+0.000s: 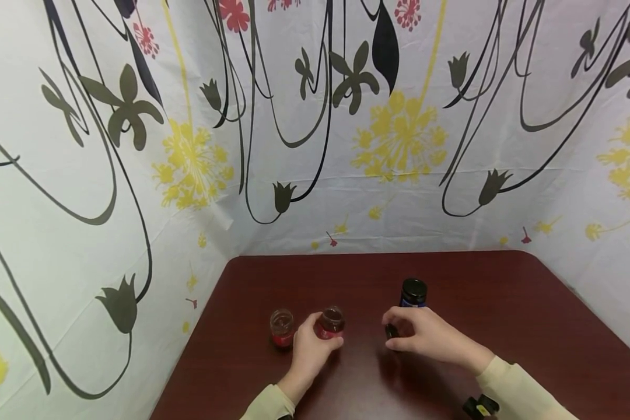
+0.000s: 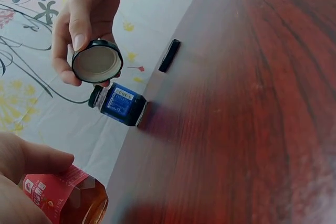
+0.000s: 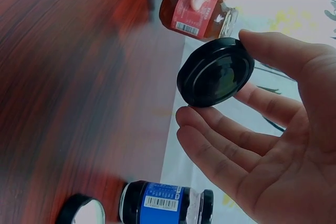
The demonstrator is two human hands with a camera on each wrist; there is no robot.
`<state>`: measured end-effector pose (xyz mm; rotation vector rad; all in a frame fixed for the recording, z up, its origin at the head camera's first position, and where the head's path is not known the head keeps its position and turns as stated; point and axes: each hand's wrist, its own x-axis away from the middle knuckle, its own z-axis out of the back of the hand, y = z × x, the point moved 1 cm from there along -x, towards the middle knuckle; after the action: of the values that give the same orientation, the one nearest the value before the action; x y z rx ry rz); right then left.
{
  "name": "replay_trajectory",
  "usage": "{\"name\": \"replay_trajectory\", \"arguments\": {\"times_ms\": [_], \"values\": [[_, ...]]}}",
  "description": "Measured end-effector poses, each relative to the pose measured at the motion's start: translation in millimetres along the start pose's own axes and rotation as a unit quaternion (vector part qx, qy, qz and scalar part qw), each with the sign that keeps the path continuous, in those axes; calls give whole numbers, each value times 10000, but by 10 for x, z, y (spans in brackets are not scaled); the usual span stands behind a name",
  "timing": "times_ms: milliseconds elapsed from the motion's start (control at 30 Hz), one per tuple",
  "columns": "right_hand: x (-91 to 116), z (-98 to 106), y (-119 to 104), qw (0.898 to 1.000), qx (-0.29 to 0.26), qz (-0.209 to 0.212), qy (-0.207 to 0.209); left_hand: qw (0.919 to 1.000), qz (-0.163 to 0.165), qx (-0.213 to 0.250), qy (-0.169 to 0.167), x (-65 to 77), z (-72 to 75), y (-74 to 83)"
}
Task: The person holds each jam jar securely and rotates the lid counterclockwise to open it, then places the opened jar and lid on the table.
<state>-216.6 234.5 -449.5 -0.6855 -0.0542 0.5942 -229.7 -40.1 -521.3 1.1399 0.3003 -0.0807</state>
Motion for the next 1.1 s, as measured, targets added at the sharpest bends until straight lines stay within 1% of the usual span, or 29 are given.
{"name": "replay_trajectory", "arguments": {"times_ms": [167,267,467,567,700,767,900,1100], "values": [[43,13,48,9997,-139,-174,-116,9999,15,-86,82,-20,-9,-26],[77,30,83,9994,-96,-288,-143,9999,30,-92,105,-46,-21,-42],[139,61,132,9988,-134,-418,-207,9999,106,-31,-28,-88,-48,-72],[169,68,147,9988,-108,-445,-194,9999,94,-82,-46,-103,-51,-97],[195,80,169,9986,35,-518,-125,9998,86,-175,24,-126,-48,-132],[207,89,184,9982,35,-584,-129,9997,126,-207,37,-140,-44,-148],[233,112,216,9975,-30,-683,-180,9997,84,-237,55,-168,-32,-164],[269,140,259,9976,78,-680,-98,9996,105,-252,25,-204,-21,-175]]}}
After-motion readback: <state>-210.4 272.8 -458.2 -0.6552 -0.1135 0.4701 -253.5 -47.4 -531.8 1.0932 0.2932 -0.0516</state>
